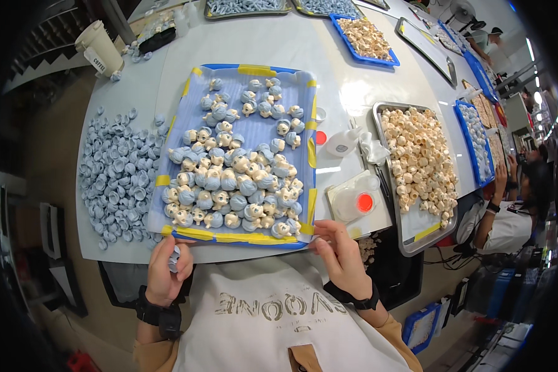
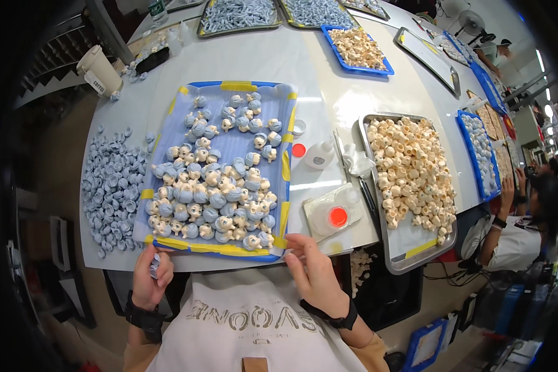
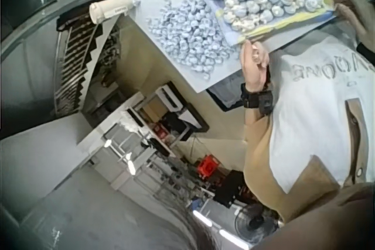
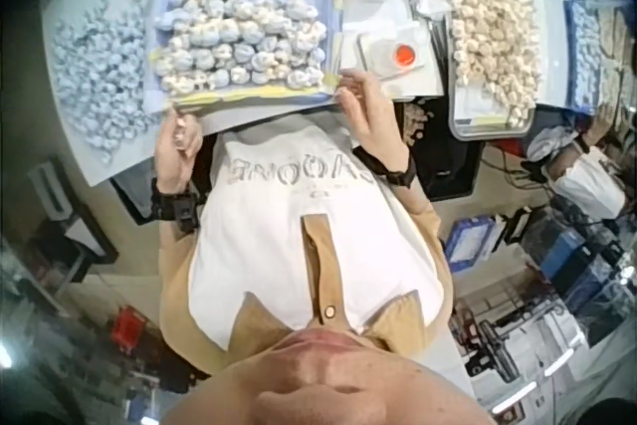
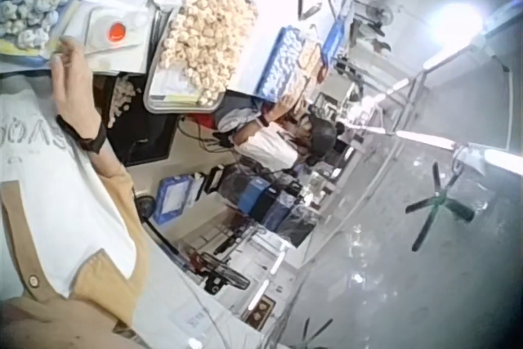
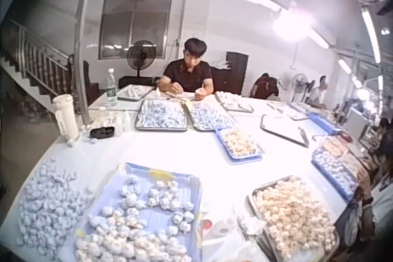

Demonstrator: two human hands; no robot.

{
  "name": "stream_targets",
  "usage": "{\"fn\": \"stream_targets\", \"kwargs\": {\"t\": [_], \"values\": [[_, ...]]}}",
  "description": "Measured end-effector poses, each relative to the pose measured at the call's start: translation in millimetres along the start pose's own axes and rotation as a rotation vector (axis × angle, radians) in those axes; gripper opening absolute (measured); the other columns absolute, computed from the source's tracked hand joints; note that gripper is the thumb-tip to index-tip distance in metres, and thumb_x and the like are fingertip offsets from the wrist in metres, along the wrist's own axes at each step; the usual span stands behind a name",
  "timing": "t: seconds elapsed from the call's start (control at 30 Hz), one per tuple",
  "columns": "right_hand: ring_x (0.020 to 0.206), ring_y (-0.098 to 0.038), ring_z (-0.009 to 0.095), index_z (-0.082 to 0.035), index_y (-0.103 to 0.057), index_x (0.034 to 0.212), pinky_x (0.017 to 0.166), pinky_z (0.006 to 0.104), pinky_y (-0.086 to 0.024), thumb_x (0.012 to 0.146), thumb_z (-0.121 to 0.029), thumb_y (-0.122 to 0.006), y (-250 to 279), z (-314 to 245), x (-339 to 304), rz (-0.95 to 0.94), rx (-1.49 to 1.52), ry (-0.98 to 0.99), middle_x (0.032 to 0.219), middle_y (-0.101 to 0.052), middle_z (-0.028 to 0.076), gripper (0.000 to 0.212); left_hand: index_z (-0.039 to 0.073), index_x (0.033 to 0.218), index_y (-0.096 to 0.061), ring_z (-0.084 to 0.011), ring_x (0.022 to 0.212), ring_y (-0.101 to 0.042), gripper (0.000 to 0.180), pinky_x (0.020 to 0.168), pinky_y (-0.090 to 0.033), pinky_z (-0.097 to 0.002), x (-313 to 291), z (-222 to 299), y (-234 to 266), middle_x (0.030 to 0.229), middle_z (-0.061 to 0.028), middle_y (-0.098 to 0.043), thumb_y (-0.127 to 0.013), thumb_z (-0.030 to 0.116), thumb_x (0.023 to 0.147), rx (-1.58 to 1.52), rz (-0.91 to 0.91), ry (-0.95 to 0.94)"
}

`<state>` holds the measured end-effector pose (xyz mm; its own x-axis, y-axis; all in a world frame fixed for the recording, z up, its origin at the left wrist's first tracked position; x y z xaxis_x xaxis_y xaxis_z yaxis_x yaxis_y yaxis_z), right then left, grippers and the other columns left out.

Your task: The person assembles small decorative figures by applying glue to the base of a white component and attaching a light-blue top piece. They place the assembled units onto a blue tray and occasionally rearrange items on the table. The process is repeated continuously throughout the clip.

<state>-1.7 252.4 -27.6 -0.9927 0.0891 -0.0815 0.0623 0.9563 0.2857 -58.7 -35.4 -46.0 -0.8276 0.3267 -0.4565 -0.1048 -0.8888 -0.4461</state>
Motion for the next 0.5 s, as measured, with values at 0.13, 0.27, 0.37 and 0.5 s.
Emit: {"fn": "stream_targets", "kwargs": {"t": [0.13, 0.27, 0.37, 0.5], "values": [[0.080, -0.058, 0.015, 0.004, -0.044, 0.117, 0.071, 0.0259, -0.047, 0.089, -0.004, -0.049, -11, 2, 13, -0.085, 0.344, -0.053, 0.097, -0.056, 0.012, 0.030, 0.003, 0.090, -0.049, -0.0068, 0.039, -0.032, 0.032, 0.036, -0.023, -0.0203, 1, 20, 4, 0.051, 0.0019, -0.035, -0.034, 0.030, 0.098, 0.017, 0.064, -0.060], [0.080, -0.056, 0.013, 0.004, -0.044, 0.117, 0.070, 0.0249, -0.046, 0.088, -0.003, -0.051, -35, -16, 24, -0.235, 0.408, -0.045, 0.102, -0.054, 0.010, 0.030, 0.005, 0.093, -0.048, -0.0064, 0.039, -0.031, 0.030, 0.036, -0.023, -0.0201, 15, 67, 14, 0.052, 0.0021, -0.035, -0.033, 0.030, 0.098, 0.139, 0.079, -0.119], [0.078, -0.055, 0.012, 0.004, -0.045, 0.116, 0.070, 0.0254, -0.046, 0.087, -0.003, -0.052, -47, -43, 35, -0.244, 0.360, 0.102, 0.101, -0.052, 0.010, 0.031, 0.005, 0.090, -0.047, -0.0055, 0.039, -0.031, 0.029, 0.036, -0.024, -0.0188, 26, 99, 20, 0.053, 0.0022, -0.036, -0.035, 0.029, 0.098, 0.125, 0.136, -0.088], [0.077, -0.056, 0.016, 0.003, -0.044, 0.121, 0.070, 0.0276, -0.047, 0.086, -0.003, -0.053, -70, -68, 48, -0.245, 0.288, 0.241, 0.102, -0.050, 0.013, 0.037, 0.011, 0.088, -0.045, -0.0037, 0.038, -0.033, 0.024, 0.033, -0.022, -0.0162, 60, 129, 42, 0.054, 0.0030, -0.037, -0.039, 0.032, 0.097, 0.222, 0.149, -0.020]]}}
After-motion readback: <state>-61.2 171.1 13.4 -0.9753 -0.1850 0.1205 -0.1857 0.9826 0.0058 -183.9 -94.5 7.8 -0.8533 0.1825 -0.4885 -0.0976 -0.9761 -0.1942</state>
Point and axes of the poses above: each hand's wrist, its own x-axis towards the middle knuckle, its own y-axis out of the back of the hand, z = x × y, the point moved 7 cm from there along x, towards the middle knuckle
